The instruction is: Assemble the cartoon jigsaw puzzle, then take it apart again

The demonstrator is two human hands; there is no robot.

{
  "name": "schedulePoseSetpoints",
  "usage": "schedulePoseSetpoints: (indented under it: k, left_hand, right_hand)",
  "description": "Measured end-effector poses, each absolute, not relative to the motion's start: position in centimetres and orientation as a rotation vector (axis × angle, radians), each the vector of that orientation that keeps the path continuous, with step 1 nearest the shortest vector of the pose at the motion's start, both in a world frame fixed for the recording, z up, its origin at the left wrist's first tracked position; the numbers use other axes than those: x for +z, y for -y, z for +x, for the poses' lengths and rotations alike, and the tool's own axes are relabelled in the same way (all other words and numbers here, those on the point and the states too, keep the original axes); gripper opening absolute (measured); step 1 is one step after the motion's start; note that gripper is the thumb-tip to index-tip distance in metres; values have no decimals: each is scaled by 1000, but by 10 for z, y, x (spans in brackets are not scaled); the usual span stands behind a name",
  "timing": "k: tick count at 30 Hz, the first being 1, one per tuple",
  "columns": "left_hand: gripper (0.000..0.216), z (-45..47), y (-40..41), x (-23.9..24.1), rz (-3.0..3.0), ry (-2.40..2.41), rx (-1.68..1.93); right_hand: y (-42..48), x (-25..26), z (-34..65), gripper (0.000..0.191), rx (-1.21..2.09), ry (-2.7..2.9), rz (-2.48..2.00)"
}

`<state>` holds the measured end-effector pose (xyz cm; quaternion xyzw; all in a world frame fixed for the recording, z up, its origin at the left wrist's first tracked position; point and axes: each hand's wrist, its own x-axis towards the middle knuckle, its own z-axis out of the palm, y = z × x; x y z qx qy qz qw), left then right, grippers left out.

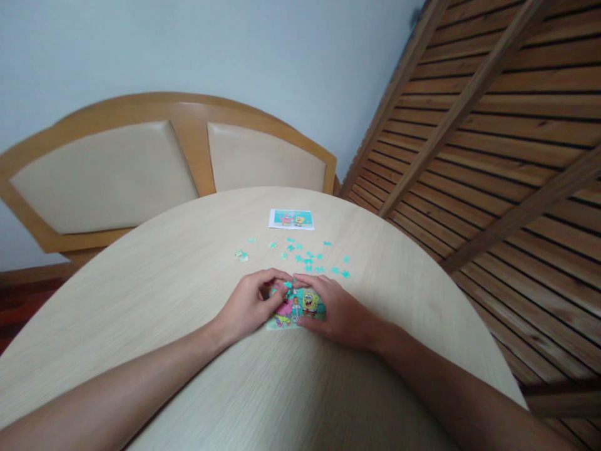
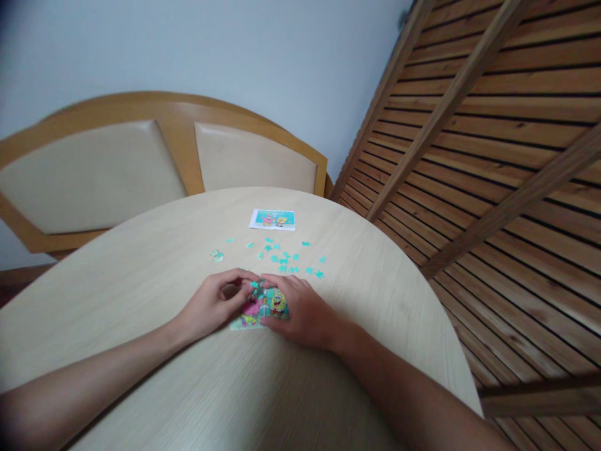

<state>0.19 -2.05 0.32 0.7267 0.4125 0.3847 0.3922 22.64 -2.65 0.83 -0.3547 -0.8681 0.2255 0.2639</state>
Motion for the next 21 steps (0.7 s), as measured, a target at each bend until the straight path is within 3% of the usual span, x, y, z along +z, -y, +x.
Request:
schedulePoseSetpoints:
  k: [7,21]
  left_hand:
    - [21,-1,17,1,1840,-1108,977]
    - [19,-3,21,5,2036,-1206,895]
  right_hand:
    - [21,21,243,35,570,2594,-936]
    - [14,25,255,38,591,2588,-956]
